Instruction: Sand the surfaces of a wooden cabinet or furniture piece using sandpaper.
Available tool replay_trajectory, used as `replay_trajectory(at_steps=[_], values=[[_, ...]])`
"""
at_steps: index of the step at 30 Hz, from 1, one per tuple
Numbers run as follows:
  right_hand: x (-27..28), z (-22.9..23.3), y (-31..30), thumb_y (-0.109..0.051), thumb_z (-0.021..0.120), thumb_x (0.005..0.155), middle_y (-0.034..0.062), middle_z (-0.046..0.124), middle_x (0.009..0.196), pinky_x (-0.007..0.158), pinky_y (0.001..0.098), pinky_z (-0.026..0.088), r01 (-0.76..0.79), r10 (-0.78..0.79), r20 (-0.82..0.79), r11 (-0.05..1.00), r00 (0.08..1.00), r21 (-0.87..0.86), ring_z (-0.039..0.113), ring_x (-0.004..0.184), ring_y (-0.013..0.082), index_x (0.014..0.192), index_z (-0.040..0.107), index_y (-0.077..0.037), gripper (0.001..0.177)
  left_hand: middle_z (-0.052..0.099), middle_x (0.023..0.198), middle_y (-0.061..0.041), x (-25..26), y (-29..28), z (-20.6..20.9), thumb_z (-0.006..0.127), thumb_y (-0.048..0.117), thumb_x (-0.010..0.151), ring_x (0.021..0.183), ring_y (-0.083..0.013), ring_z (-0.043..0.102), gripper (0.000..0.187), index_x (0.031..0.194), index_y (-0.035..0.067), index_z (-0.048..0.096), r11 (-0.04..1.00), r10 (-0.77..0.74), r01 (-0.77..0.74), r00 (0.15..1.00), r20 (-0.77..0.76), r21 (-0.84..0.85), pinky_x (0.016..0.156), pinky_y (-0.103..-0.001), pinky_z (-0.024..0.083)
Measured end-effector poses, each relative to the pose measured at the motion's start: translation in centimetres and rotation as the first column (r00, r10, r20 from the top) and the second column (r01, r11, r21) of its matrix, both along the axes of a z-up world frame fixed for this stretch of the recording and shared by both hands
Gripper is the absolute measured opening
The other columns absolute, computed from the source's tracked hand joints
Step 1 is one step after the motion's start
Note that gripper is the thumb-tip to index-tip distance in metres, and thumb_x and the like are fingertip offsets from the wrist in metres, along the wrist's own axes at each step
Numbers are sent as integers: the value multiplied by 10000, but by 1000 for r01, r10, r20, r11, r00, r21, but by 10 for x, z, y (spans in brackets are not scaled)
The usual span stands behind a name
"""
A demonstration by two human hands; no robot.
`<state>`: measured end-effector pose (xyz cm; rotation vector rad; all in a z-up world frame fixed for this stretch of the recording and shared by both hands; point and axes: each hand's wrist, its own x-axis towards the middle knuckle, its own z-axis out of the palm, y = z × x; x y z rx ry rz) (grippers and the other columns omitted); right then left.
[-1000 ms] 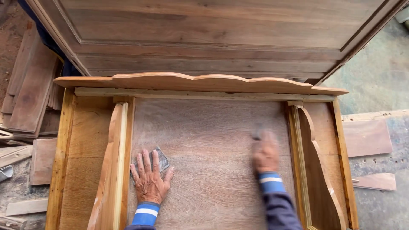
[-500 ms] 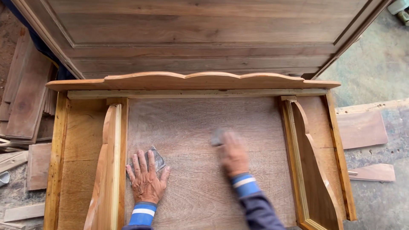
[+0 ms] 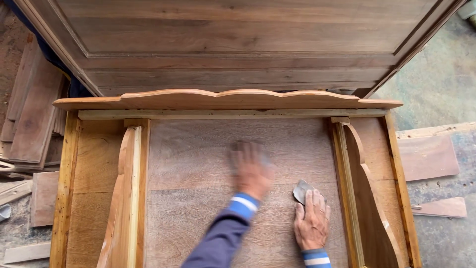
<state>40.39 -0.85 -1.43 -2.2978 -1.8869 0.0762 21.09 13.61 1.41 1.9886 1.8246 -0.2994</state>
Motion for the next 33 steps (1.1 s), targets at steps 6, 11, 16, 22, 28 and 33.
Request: replay_trajectory(at_steps=[6,11,16,22,28,33], values=[[11,2,-10,-377,551,960,117,472,1577,1239,518,266,27,-27,14,1000,1000,1,393,1487,303,1483,497,-90,599,-33,1733,-73,0,-3,22,254,651,1007,1606,-276,-14,805,1644,208,38,953,-272,299,905,326,-37,1272,-482,-77],[15,-7,-11,-358,565,951,151,463,1569,1240,526,264,7,-6,-20,999,1000,46,382,1488,326,1482,493,-50,618,-90,1709,-171,-150,15,-48,207,704,1021,1577,-359,-77,870,1662,141,36,852,296,-290,954,55,437,1234,-566,-126],[12,-5,-11,-340,567,951,154,452,1582,1237,528,261,1,6,-82,997,997,81,377,1499,344,1489,484,-40,621,-108,1720,-159,-34,36,-31,176,664,1023,1584,-353,-118,839,1651,138,-4,781,585,-595,803,112,188,1218,-587,-153],[19,3,-12,-326,573,942,145,434,1585,1230,532,268,-33,33,-16,999,999,21,390,1478,332,1490,474,-48,623,-35,1737,-159,106,10,-44,232,650,1043,1606,-292,-20,844,1641,92,24,901,-401,318,870,287,294,1276,-464,-98],[31,4,-16,-313,579,931,125,426,1585,1219,532,254,-36,38,-41,998,998,47,376,1479,325,1488,471,-76,616,-23,1714,-133,-85,11,-87,286,712,978,1571,-339,-11,876,1639,201,22,867,-9,-59,991,135,496,1231,-553,-99],[28,-1,-17,-304,579,937,136,427,1583,1227,518,248,-21,25,-109,999,994,41,375,1479,322,1481,472,-62,605,-83,1696,-117,-12,10,-78,241,620,1010,1559,-338,-59,814,1623,164,-39,835,82,-102,995,61,541,1198,-575,-161]])
